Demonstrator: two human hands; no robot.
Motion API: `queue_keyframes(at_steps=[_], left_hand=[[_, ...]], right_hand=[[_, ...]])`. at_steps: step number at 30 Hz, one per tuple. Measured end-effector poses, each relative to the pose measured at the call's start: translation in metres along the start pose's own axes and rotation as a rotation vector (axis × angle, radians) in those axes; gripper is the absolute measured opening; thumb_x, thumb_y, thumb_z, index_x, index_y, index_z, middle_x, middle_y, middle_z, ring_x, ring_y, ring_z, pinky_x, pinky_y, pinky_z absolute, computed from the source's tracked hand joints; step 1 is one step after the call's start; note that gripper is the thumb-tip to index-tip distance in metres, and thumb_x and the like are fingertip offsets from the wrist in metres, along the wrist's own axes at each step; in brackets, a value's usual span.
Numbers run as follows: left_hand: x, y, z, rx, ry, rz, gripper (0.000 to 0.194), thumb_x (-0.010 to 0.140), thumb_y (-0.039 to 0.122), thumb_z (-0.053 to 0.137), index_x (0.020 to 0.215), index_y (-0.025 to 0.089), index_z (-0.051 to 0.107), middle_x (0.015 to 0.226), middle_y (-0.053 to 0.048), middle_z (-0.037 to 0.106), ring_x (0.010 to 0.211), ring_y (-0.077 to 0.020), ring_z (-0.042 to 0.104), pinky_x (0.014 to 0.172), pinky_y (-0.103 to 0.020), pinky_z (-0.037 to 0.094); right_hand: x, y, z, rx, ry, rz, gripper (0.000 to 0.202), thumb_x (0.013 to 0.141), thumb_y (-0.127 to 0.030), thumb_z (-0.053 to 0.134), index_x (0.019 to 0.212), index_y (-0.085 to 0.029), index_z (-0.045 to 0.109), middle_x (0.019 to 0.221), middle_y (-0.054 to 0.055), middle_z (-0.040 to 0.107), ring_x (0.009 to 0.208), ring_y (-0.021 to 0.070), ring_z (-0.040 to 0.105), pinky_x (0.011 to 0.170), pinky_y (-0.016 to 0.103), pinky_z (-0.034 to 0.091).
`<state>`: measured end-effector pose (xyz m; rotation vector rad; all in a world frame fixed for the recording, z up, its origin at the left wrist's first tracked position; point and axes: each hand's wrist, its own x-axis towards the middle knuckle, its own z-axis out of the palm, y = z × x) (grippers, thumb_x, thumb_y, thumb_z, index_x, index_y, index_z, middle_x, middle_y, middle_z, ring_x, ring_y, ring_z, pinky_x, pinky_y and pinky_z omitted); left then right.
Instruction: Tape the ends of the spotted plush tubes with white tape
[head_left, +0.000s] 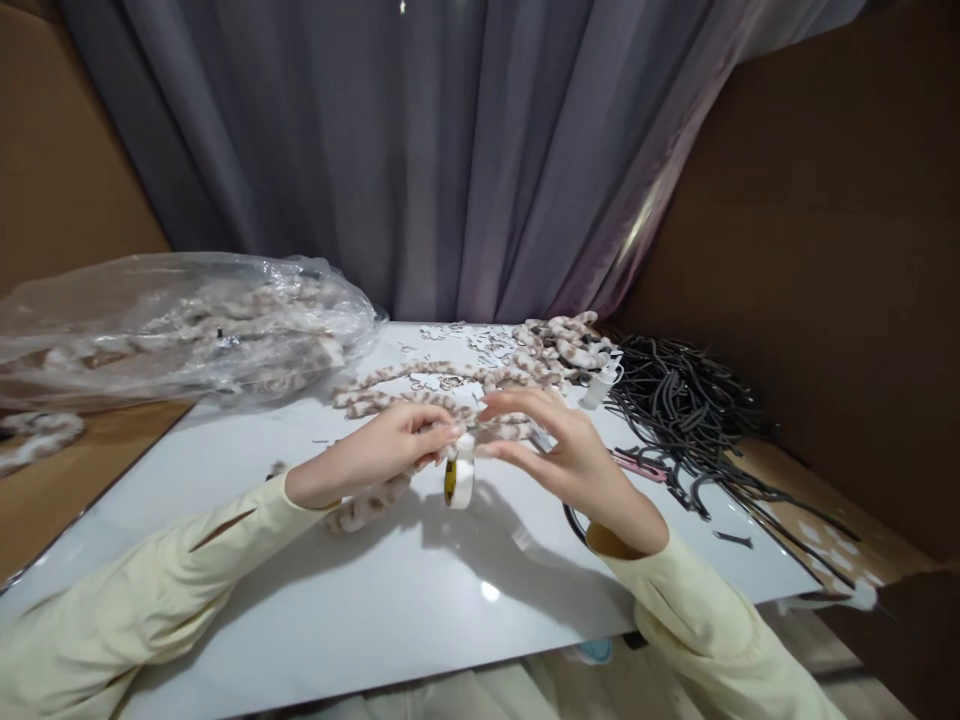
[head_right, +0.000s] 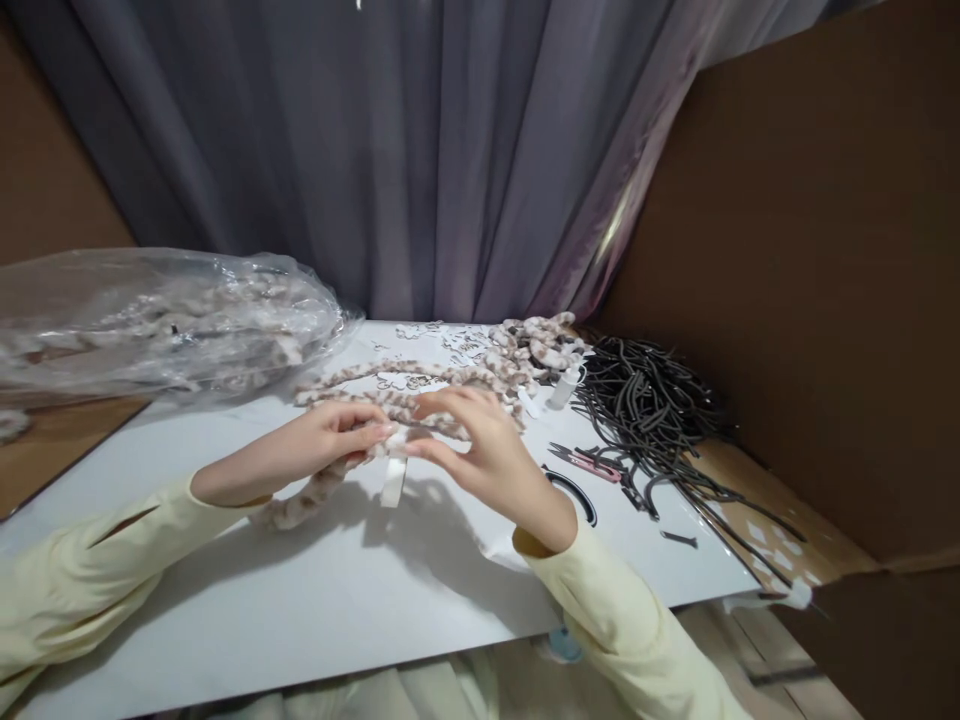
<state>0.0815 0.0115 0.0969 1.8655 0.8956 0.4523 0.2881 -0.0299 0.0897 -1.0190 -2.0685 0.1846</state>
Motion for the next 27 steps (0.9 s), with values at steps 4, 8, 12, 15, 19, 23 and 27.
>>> queue_keyframes(at_steps=[4, 8, 12, 15, 19, 23, 27], left_hand=[[0.003, -0.005, 0.004, -0.139, -0.034, -0.037, 0.031, 0.084, 0.043, 0.047, 0.068, 0.017, 0.048, 0.058, 0.005, 0.037, 0.048, -0.0075, 0.033, 0.045, -0.019, 0.026], [0.008, -0.008, 0.004, -0.357, -0.118, -0.080, 0.029, 0.080, 0.032, 0.051, 0.057, 0.017, 0.040, 0.054, 0.005, 0.034, 0.047, -0.0070, 0.030, 0.047, -0.020, 0.027], [0.015, -0.012, 0.003, -0.562, -0.158, -0.119, 0.025, 0.076, 0.023, 0.052, 0.053, 0.015, 0.045, 0.053, 0.003, 0.041, 0.048, -0.0071, 0.038, 0.050, -0.019, 0.034], [0.021, -0.017, 0.000, -0.741, -0.166, -0.227, 0.017, 0.077, 0.023, 0.050, 0.066, 0.013, 0.055, 0.057, -0.001, 0.054, 0.049, -0.0084, 0.048, 0.047, -0.018, 0.038], [0.025, -0.024, -0.010, -0.872, -0.381, -0.363, 0.014, 0.072, 0.025, 0.058, 0.076, 0.011, 0.059, 0.066, -0.008, 0.064, 0.037, -0.0055, 0.044, 0.029, -0.014, 0.022], [0.026, -0.031, -0.015, -0.827, -0.474, -0.371, 0.017, 0.070, 0.028, 0.065, 0.072, 0.012, 0.059, 0.069, -0.010, 0.067, 0.032, -0.0046, 0.042, 0.025, -0.015, 0.016], [0.027, -0.035, -0.013, -0.778, -0.378, -0.284, 0.021, 0.069, 0.034, 0.062, 0.067, 0.013, 0.057, 0.059, -0.006, 0.064, 0.028, -0.0022, 0.035, 0.025, -0.014, 0.012]], right_hand=[[0.005, -0.005, 0.010, 0.034, -0.192, -0.003, 0.029, 0.084, -0.019, 0.058, 0.111, -0.019, 0.048, 0.093, 0.007, 0.066, 0.085, 0.0183, 0.062, 0.075, 0.030, 0.047], [0.009, -0.003, 0.013, 0.061, -0.283, 0.010, 0.023, 0.085, -0.012, 0.050, 0.105, -0.020, 0.043, 0.096, 0.007, 0.063, 0.084, 0.0171, 0.061, 0.070, 0.027, 0.048], [0.017, -0.001, 0.008, -0.124, -0.383, -0.039, 0.026, 0.087, -0.009, 0.043, 0.111, -0.018, 0.040, 0.095, 0.010, 0.063, 0.086, 0.0202, 0.060, 0.070, 0.029, 0.047], [0.026, -0.001, 0.003, -0.298, -0.377, -0.144, 0.024, 0.086, -0.007, 0.041, 0.109, -0.015, 0.044, 0.088, 0.012, 0.063, 0.083, 0.0225, 0.058, 0.068, 0.032, 0.045], [0.039, 0.000, 0.000, -0.325, -0.263, -0.293, 0.016, 0.090, -0.010, 0.036, 0.099, -0.014, 0.049, 0.091, 0.012, 0.060, 0.081, 0.0212, 0.057, 0.070, 0.033, 0.045], [0.043, -0.003, -0.001, -0.222, -0.184, -0.365, 0.019, 0.092, -0.012, 0.033, 0.099, -0.017, 0.051, 0.103, 0.012, 0.055, 0.089, 0.0169, 0.056, 0.074, 0.028, 0.046], [0.043, -0.005, 0.000, -0.179, -0.115, -0.356, 0.021, 0.090, -0.009, 0.036, 0.096, -0.018, 0.054, 0.094, 0.009, 0.057, 0.085, 0.0159, 0.057, 0.070, 0.027, 0.047]])
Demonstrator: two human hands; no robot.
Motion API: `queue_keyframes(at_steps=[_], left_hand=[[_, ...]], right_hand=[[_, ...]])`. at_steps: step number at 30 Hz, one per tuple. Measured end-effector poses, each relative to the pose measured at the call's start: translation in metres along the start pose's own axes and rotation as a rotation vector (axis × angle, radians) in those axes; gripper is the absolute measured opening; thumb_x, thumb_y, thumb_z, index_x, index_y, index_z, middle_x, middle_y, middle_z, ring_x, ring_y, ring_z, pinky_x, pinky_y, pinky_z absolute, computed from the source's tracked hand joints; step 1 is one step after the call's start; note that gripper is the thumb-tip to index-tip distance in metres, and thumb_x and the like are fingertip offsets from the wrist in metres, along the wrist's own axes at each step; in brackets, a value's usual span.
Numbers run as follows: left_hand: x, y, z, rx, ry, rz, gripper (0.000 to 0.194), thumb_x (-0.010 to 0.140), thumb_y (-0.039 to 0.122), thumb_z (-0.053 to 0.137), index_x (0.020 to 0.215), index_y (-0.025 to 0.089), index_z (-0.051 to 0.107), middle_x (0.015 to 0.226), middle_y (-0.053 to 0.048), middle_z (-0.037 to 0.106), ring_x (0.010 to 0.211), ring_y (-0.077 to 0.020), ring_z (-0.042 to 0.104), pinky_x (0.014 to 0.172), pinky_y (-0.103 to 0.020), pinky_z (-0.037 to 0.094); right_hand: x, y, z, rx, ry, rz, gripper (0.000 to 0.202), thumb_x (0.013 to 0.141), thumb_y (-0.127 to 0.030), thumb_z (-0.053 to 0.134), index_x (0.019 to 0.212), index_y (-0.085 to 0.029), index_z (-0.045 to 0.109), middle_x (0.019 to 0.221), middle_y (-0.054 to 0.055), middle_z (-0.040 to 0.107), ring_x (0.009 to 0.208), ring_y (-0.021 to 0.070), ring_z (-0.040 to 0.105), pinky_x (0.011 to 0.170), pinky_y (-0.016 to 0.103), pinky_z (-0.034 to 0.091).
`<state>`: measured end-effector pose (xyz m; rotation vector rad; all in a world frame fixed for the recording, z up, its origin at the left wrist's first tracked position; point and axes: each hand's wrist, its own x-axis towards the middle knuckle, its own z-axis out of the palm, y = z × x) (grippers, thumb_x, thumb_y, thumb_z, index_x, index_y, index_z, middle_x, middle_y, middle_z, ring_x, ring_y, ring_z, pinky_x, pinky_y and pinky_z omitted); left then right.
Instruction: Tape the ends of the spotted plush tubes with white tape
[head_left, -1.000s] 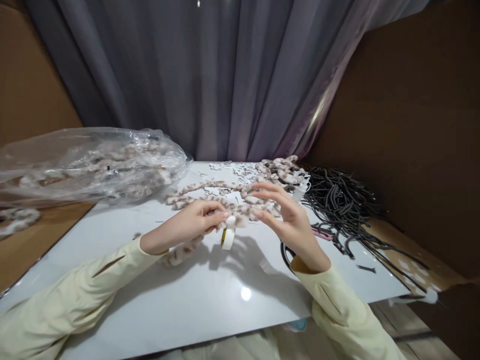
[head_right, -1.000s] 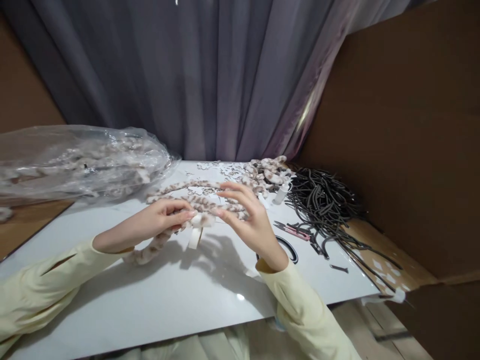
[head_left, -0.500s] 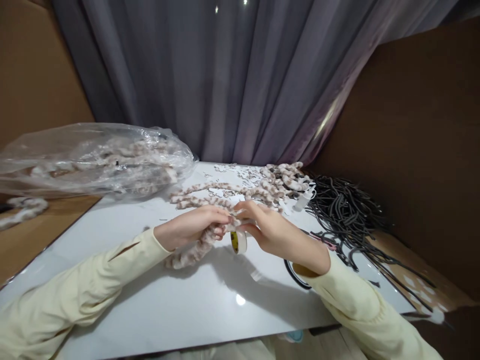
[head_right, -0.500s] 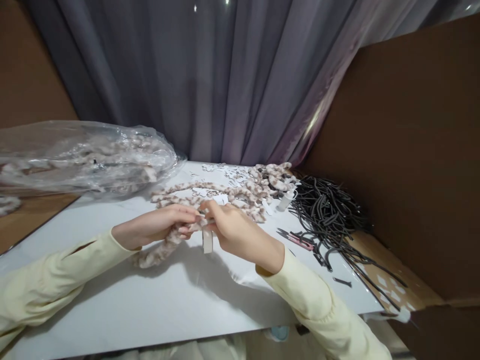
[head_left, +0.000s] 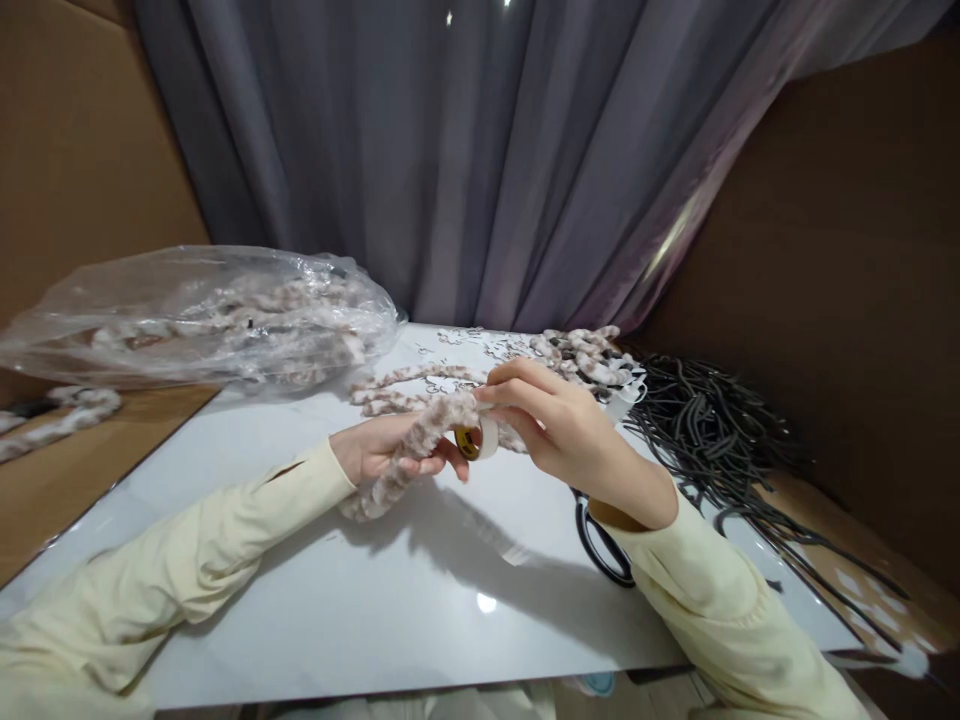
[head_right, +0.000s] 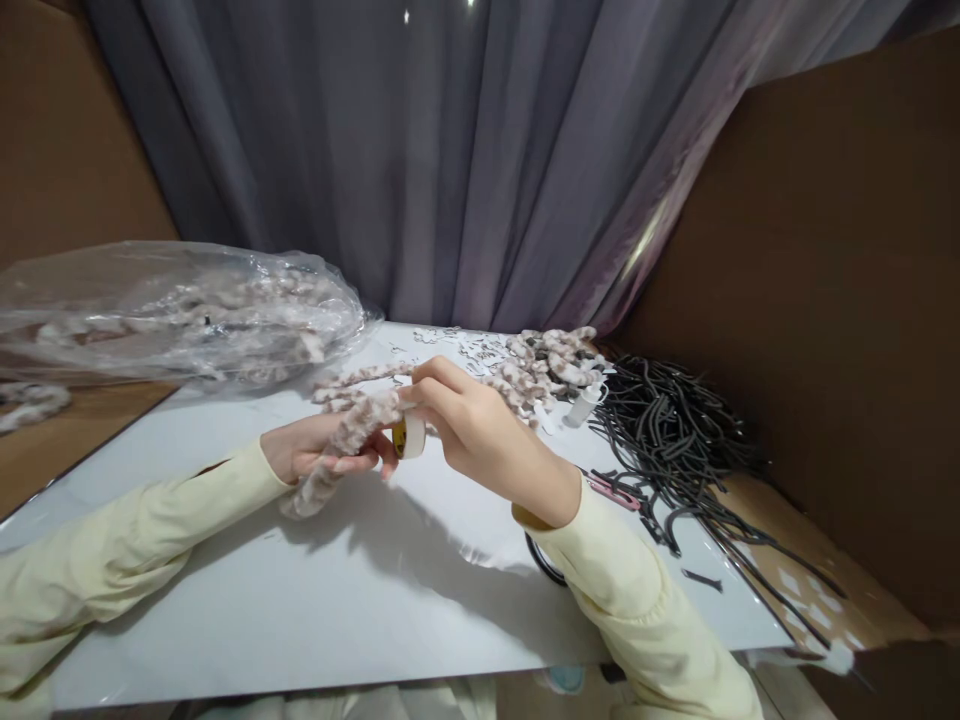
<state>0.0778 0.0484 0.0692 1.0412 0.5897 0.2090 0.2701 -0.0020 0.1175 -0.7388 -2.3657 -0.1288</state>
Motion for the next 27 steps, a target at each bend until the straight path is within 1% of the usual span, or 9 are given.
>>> queue_keyframes(at_steps=[4, 7, 9, 13, 15, 17, 19, 22, 27], left_hand=[[0.002, -0.001, 0.001, 0.157, 0.086, 0.085, 0.018, 0.070, 0.030, 0.057, 0.062, 0.014, 0.053, 0.046, -0.001, 0.053, 0.028, -0.0027, 0.033, 0.026, -0.014, 0.011], [0.001, 0.003, 0.002, 0.223, 0.160, 0.121, 0.016, 0.070, 0.027, 0.059, 0.064, 0.016, 0.050, 0.044, 0.005, 0.042, 0.029, -0.0014, 0.025, 0.027, -0.013, 0.011], [-0.001, 0.005, 0.001, 0.259, 0.218, 0.178, 0.021, 0.074, 0.033, 0.060, 0.067, 0.016, 0.049, 0.045, 0.007, 0.037, 0.031, -0.0014, 0.023, 0.028, -0.013, 0.012], [-0.005, 0.009, -0.003, 0.348, 0.284, 0.296, 0.031, 0.081, 0.047, 0.052, 0.072, 0.017, 0.050, 0.048, 0.007, 0.036, 0.035, -0.0042, 0.030, 0.031, -0.015, 0.022], [-0.006, 0.010, -0.005, 0.404, 0.294, 0.328, 0.030, 0.082, 0.046, 0.051, 0.074, 0.018, 0.050, 0.050, 0.006, 0.037, 0.037, -0.0053, 0.033, 0.034, -0.016, 0.027], [-0.006, 0.013, -0.007, 0.520, 0.340, 0.372, 0.025, 0.083, 0.041, 0.049, 0.076, 0.017, 0.052, 0.055, 0.004, 0.044, 0.042, -0.0068, 0.041, 0.039, -0.018, 0.033], [-0.007, 0.015, -0.005, 0.675, 0.410, 0.430, 0.020, 0.084, 0.034, 0.046, 0.080, 0.017, 0.055, 0.066, 0.001, 0.053, 0.052, -0.0090, 0.049, 0.047, -0.019, 0.038], [-0.012, 0.019, 0.002, 0.838, 0.451, 0.492, 0.020, 0.085, 0.025, 0.040, 0.084, 0.016, 0.058, 0.075, 0.000, 0.060, 0.062, -0.0114, 0.056, 0.056, -0.020, 0.041], [-0.020, 0.022, 0.015, 0.912, 0.520, 0.544, 0.026, 0.086, 0.017, 0.033, 0.090, 0.015, 0.059, 0.065, 0.002, 0.062, 0.060, -0.0114, 0.059, 0.056, -0.018, 0.042]], right_hand=[[0.000, -0.001, 0.003, 0.127, 0.040, 0.079, 0.019, 0.084, -0.006, 0.044, 0.085, -0.017, 0.059, 0.081, 0.006, 0.061, 0.073, 0.0143, 0.059, 0.063, 0.024, 0.045], [0.000, -0.004, 0.005, 0.199, 0.024, 0.103, 0.019, 0.082, -0.005, 0.046, 0.084, -0.017, 0.061, 0.080, 0.006, 0.062, 0.073, 0.0141, 0.059, 0.063, 0.024, 0.045], [-0.001, -0.005, 0.005, 0.216, 0.000, 0.115, 0.019, 0.082, -0.005, 0.047, 0.084, -0.017, 0.061, 0.083, 0.006, 0.062, 0.075, 0.0141, 0.059, 0.063, 0.024, 0.045], [-0.002, -0.005, 0.004, 0.275, -0.009, 0.214, 0.012, 0.081, -0.008, 0.051, 0.083, -0.017, 0.059, 0.082, 0.005, 0.061, 0.073, 0.0138, 0.058, 0.063, 0.024, 0.044], [-0.002, -0.004, 0.004, 0.331, 0.001, 0.277, 0.007, 0.080, -0.010, 0.056, 0.081, -0.017, 0.056, 0.079, 0.004, 0.061, 0.071, 0.0136, 0.057, 0.062, 0.024, 0.043], [-0.002, -0.004, 0.006, 0.367, -0.013, 0.297, 0.007, 0.078, -0.011, 0.059, 0.076, -0.017, 0.055, 0.076, 0.003, 0.061, 0.071, 0.0138, 0.057, 0.062, 0.024, 0.043], [-0.002, -0.004, 0.009, 0.374, -0.051, 0.292, 0.011, 0.077, -0.011, 0.061, 0.069, -0.017, 0.054, 0.074, 0.003, 0.060, 0.070, 0.0138, 0.057, 0.062, 0.024, 0.042], [-0.002, -0.003, 0.015, 0.383, -0.125, 0.322, 0.015, 0.074, -0.008, 0.062, 0.064, -0.016, 0.054, 0.070, 0.002, 0.060, 0.063, 0.0121, 0.055, 0.057, 0.023, 0.040], [-0.004, -0.001, 0.017, 0.589, -0.155, 0.550, 0.014, 0.072, -0.012, 0.064, 0.069, -0.016, 0.051, 0.063, -0.001, 0.058, 0.054, 0.0118, 0.058, 0.051, 0.023, 0.045]])
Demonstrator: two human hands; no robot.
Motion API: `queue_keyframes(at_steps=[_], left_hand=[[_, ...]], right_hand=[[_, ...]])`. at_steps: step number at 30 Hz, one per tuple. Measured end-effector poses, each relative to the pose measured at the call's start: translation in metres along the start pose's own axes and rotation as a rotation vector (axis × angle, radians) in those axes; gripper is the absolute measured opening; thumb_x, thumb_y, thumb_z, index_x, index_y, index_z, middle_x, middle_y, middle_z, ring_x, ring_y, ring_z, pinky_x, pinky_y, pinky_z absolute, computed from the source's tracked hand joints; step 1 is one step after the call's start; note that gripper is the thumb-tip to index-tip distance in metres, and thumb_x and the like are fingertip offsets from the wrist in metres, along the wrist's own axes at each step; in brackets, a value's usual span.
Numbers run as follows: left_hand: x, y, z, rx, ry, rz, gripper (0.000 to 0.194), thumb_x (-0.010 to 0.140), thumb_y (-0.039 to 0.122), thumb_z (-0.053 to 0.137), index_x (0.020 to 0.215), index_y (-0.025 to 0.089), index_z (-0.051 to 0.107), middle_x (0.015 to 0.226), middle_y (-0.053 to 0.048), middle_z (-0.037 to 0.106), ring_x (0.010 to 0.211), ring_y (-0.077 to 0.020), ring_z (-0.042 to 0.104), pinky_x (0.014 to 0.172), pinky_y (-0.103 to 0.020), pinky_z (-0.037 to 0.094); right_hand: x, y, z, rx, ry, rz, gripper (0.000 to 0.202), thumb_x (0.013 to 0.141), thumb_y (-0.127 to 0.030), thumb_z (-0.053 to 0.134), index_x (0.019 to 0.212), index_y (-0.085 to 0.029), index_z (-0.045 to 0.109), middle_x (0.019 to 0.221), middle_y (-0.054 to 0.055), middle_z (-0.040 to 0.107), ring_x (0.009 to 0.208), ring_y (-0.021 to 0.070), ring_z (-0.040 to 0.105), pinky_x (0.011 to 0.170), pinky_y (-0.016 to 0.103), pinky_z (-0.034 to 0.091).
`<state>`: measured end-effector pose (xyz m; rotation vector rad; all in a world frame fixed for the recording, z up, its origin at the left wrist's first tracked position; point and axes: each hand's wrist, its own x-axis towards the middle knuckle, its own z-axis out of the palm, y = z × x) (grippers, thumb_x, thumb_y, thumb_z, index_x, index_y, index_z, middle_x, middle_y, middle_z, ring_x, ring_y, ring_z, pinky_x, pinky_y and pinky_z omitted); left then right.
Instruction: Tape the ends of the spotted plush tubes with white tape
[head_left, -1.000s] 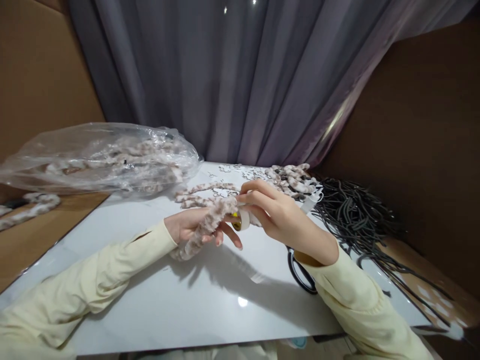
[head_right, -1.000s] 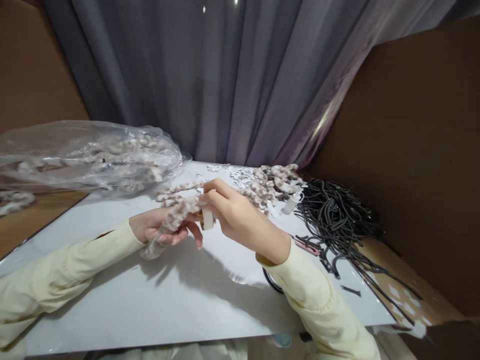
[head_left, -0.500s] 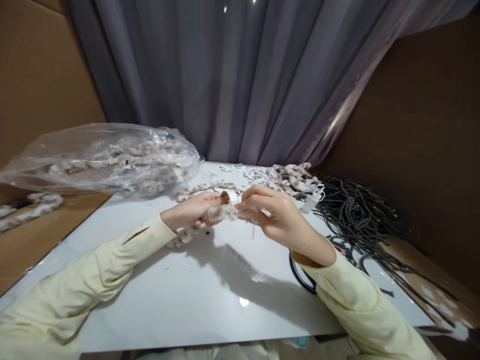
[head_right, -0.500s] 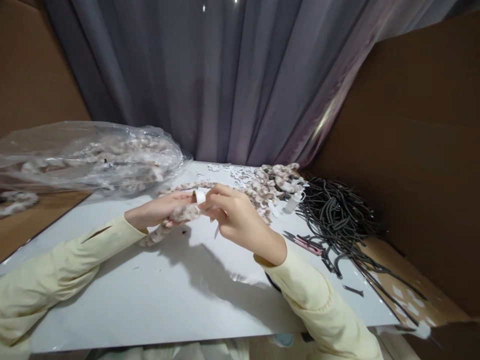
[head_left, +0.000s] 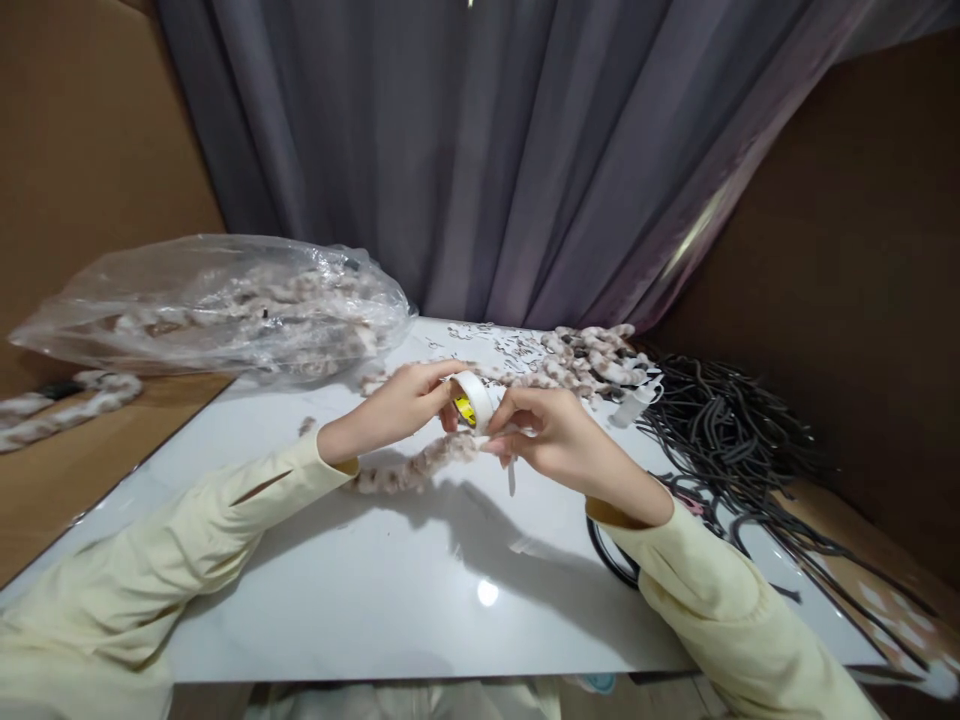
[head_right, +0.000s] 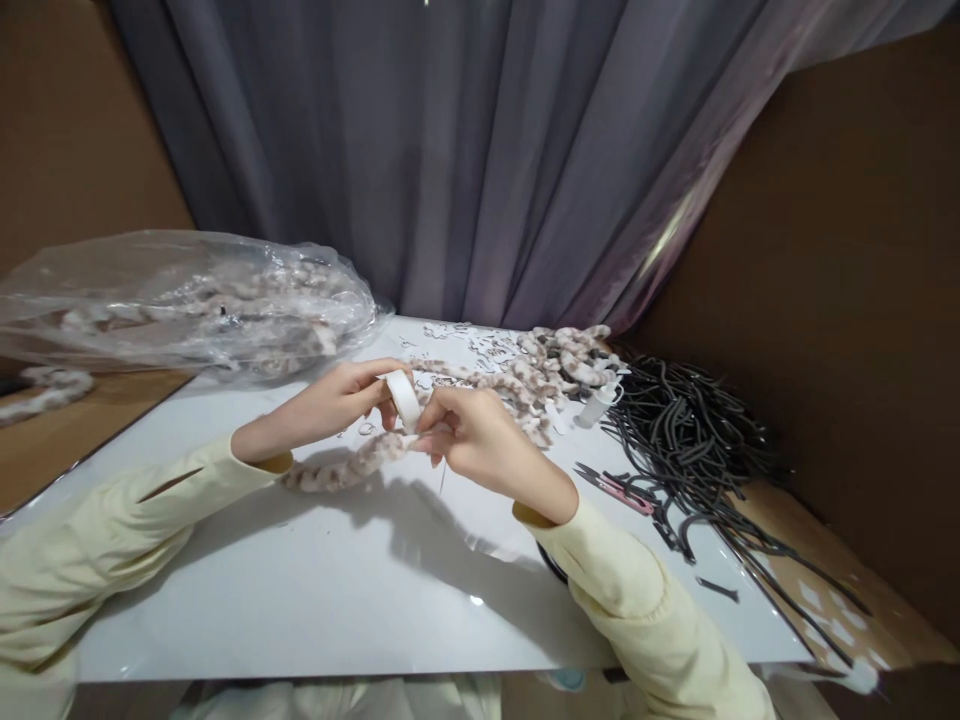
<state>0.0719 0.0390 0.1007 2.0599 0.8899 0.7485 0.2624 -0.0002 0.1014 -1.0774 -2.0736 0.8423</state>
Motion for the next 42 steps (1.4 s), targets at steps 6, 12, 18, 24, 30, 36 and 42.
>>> queue_keyframes(at_steps=[6, 12, 18, 24, 30, 36, 42], left_hand=[[-0.004, 0.000, 0.001, 0.121, 0.059, 0.086, 0.028, 0.085, 0.012, 0.035, 0.101, 0.016, 0.058, 0.062, 0.004, 0.063, 0.056, -0.0091, 0.058, 0.057, -0.017, 0.043], [-0.010, 0.002, 0.003, 0.279, 0.125, 0.210, 0.030, 0.087, 0.013, 0.035, 0.107, 0.018, 0.058, 0.072, 0.004, 0.065, 0.062, -0.0083, 0.059, 0.061, -0.016, 0.042], [-0.014, 0.005, 0.005, 0.445, 0.184, 0.453, 0.036, 0.081, 0.002, 0.035, 0.102, 0.019, 0.059, 0.090, 0.000, 0.066, 0.071, -0.0098, 0.058, 0.065, -0.018, 0.042], [-0.028, 0.011, 0.022, 0.690, 0.206, 0.673, 0.033, 0.087, 0.003, 0.032, 0.106, 0.013, 0.058, 0.071, -0.003, 0.053, 0.059, -0.0110, 0.046, 0.052, -0.021, 0.036], [-0.035, 0.023, 0.027, 0.781, 0.154, 0.751, 0.038, 0.084, -0.002, 0.031, 0.098, 0.014, 0.062, 0.064, -0.001, 0.049, 0.054, -0.0110, 0.043, 0.049, -0.022, 0.033], [-0.034, 0.033, 0.008, 0.083, -0.138, 0.333, 0.051, 0.079, 0.000, 0.037, 0.123, 0.024, 0.048, 0.070, 0.003, 0.064, 0.046, -0.0076, 0.055, 0.048, -0.019, 0.044], [-0.028, 0.031, -0.012, 0.360, 0.417, 0.461, 0.019, 0.084, 0.016, 0.052, 0.100, 0.019, 0.062, 0.092, -0.004, 0.068, 0.079, -0.0152, 0.064, 0.071, -0.027, 0.050]], right_hand=[[0.006, 0.006, -0.007, 0.274, -0.037, 0.144, 0.025, 0.065, -0.019, 0.069, 0.077, -0.017, 0.047, 0.067, -0.004, 0.055, 0.049, 0.0117, 0.060, 0.045, 0.023, 0.048], [0.010, 0.014, -0.007, 0.080, -0.140, 0.105, 0.015, 0.073, -0.025, 0.064, 0.073, -0.011, 0.065, 0.055, 0.002, 0.059, 0.048, 0.0117, 0.058, 0.047, 0.022, 0.048], [0.009, 0.007, -0.001, 0.019, -0.121, 0.103, 0.017, 0.080, -0.022, 0.056, 0.081, -0.010, 0.068, 0.048, 0.000, 0.059, 0.041, 0.0101, 0.056, 0.045, 0.020, 0.045], [0.006, 0.015, 0.014, -0.461, 0.341, -0.404, 0.012, 0.078, -0.009, 0.050, 0.075, -0.011, 0.062, 0.062, 0.003, 0.062, 0.057, 0.0125, 0.059, 0.051, 0.021, 0.045], [0.006, 0.030, 0.012, -0.805, 0.600, -0.872, 0.027, 0.086, -0.007, 0.046, 0.113, -0.006, 0.050, 0.085, 0.016, 0.065, 0.082, 0.0210, 0.062, 0.069, 0.032, 0.052], [0.010, 0.037, -0.008, -0.986, 0.612, -0.985, 0.040, 0.086, -0.007, 0.047, 0.125, -0.002, 0.041, 0.091, 0.020, 0.065, 0.084, 0.0237, 0.061, 0.061, 0.034, 0.051], [0.007, 0.031, -0.012, -1.048, 0.608, -1.083, 0.039, 0.082, -0.004, 0.053, 0.120, -0.001, 0.046, 0.088, 0.019, 0.066, 0.079, 0.0225, 0.062, 0.056, 0.033, 0.048]])
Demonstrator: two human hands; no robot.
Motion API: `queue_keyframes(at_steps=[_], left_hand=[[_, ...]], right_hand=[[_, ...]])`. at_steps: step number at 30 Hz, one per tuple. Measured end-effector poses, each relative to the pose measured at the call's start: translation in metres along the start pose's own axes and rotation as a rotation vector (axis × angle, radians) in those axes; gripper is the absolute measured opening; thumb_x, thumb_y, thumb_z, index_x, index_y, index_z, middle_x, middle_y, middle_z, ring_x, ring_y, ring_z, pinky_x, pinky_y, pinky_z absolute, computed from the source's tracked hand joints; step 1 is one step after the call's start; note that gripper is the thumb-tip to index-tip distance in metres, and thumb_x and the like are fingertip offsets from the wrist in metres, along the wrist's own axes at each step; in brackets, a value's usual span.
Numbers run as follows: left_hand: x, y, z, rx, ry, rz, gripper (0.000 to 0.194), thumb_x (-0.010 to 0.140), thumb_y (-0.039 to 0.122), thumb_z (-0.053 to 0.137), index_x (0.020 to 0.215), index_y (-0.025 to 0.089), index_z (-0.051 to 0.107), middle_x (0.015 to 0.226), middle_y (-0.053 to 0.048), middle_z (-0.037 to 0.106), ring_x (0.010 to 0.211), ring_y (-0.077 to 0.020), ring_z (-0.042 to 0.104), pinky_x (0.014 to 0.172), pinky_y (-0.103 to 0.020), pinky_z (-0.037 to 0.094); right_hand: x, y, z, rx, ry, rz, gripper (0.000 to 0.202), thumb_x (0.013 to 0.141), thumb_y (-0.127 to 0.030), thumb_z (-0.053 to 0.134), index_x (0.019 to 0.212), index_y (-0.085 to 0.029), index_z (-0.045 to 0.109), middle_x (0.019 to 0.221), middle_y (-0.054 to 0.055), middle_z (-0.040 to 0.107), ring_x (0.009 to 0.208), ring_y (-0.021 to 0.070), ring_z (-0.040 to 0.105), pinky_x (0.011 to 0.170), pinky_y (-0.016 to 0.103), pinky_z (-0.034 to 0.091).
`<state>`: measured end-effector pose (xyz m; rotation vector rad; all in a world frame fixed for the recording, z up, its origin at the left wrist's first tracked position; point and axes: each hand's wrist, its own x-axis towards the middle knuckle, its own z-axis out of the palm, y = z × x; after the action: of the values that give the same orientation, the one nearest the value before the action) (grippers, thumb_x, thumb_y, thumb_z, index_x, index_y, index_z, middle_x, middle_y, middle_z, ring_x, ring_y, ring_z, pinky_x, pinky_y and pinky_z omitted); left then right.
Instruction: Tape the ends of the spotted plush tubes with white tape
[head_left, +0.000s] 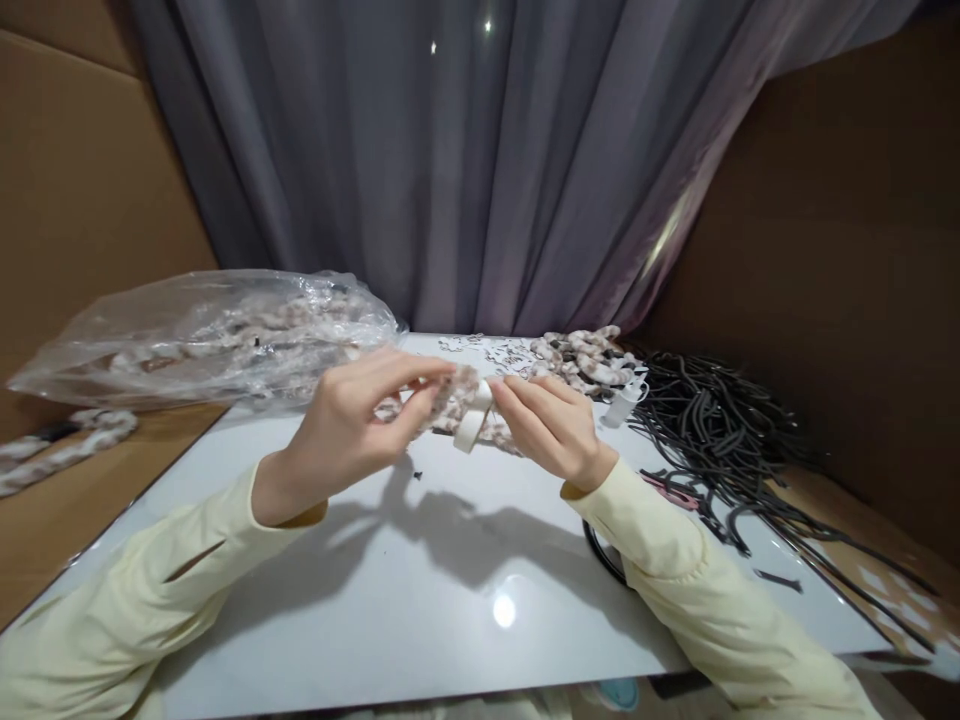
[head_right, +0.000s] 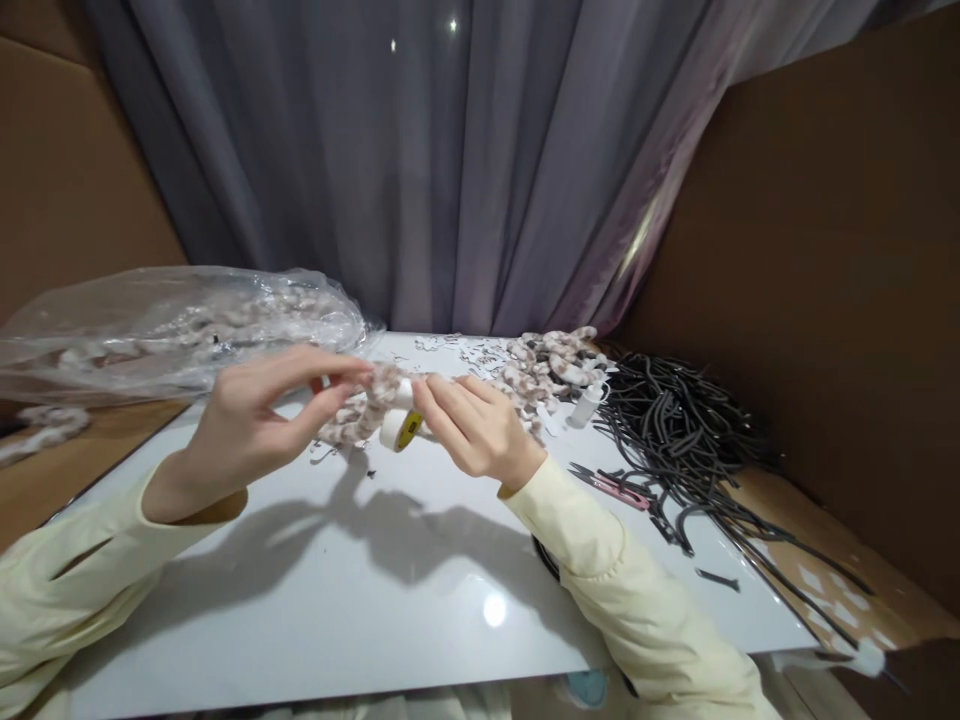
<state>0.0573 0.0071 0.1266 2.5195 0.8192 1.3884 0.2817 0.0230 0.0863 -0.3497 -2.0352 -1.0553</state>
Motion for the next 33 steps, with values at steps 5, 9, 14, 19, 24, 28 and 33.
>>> queue_keyframes(at_steps=[5, 9, 14, 19, 24, 28, 33], left_hand=[[0.005, -0.010, 0.004, 0.080, -0.225, 0.036, 0.023, 0.091, 0.032, 0.045, 0.106, 0.017, 0.053, 0.097, -0.005, 0.062, 0.091, -0.0158, 0.058, 0.080, -0.027, 0.044], [0.003, -0.010, 0.009, 0.060, -0.305, -0.027, 0.020, 0.093, 0.033, 0.039, 0.093, 0.016, 0.052, 0.065, 0.003, 0.053, 0.057, -0.0103, 0.050, 0.056, -0.021, 0.039], [0.002, -0.004, 0.011, 0.017, -0.256, -0.053, 0.023, 0.093, 0.028, 0.038, 0.074, 0.017, 0.048, 0.055, 0.007, 0.037, 0.048, -0.0076, 0.038, 0.048, -0.020, 0.031], [0.001, -0.004, 0.013, -0.006, -0.259, -0.067, 0.025, 0.093, 0.026, 0.038, 0.070, 0.017, 0.045, 0.056, 0.006, 0.039, 0.048, -0.0066, 0.039, 0.048, -0.019, 0.030], [-0.002, -0.003, 0.015, 0.016, -0.307, -0.025, 0.026, 0.092, 0.022, 0.039, 0.068, 0.016, 0.043, 0.057, 0.005, 0.042, 0.049, -0.0066, 0.041, 0.050, -0.020, 0.030], [-0.004, -0.001, 0.014, 0.010, -0.399, -0.019, 0.024, 0.092, 0.020, 0.037, 0.070, 0.016, 0.046, 0.060, 0.003, 0.047, 0.052, -0.0076, 0.044, 0.053, -0.021, 0.032], [-0.005, 0.004, 0.015, -0.041, -0.461, -0.088, 0.028, 0.090, 0.022, 0.038, 0.063, 0.017, 0.043, 0.057, 0.005, 0.042, 0.050, -0.0074, 0.040, 0.049, -0.021, 0.029]], right_hand=[[0.002, -0.009, 0.000, 0.092, -0.033, 0.053, 0.039, 0.085, -0.006, 0.049, 0.123, -0.007, 0.044, 0.091, 0.017, 0.066, 0.083, 0.0227, 0.063, 0.060, 0.034, 0.051], [0.007, -0.013, 0.000, 0.211, -0.059, 0.166, 0.036, 0.085, -0.006, 0.046, 0.121, -0.011, 0.045, 0.092, 0.016, 0.066, 0.084, 0.0215, 0.062, 0.063, 0.034, 0.052], [0.019, -0.009, -0.008, 0.545, -0.110, 0.364, 0.030, 0.085, -0.005, 0.042, 0.111, -0.014, 0.054, 0.101, 0.013, 0.064, 0.092, 0.0176, 0.061, 0.076, 0.031, 0.053], [0.032, -0.005, -0.019, 0.893, -0.228, 0.600, 0.021, 0.089, -0.018, 0.046, 0.100, -0.014, 0.063, 0.106, 0.012, 0.063, 0.099, 0.0182, 0.060, 0.086, 0.034, 0.048], [0.035, -0.011, -0.016, 0.807, -0.287, 0.623, 0.015, 0.086, -0.027, 0.057, 0.085, -0.015, 0.066, 0.086, 0.008, 0.068, 0.081, 0.0166, 0.063, 0.073, 0.027, 0.049], [0.030, -0.014, -0.011, 0.774, -0.334, 0.515, 0.019, 0.088, -0.026, 0.055, 0.077, -0.015, 0.065, 0.076, 0.006, 0.068, 0.069, 0.0135, 0.061, 0.062, 0.023, 0.045], [0.030, -0.015, -0.015, 0.573, -0.459, 0.336, 0.023, 0.093, -0.024, 0.045, 0.080, -0.013, 0.061, 0.074, 0.006, 0.063, 0.065, 0.0132, 0.054, 0.065, 0.028, 0.040]])
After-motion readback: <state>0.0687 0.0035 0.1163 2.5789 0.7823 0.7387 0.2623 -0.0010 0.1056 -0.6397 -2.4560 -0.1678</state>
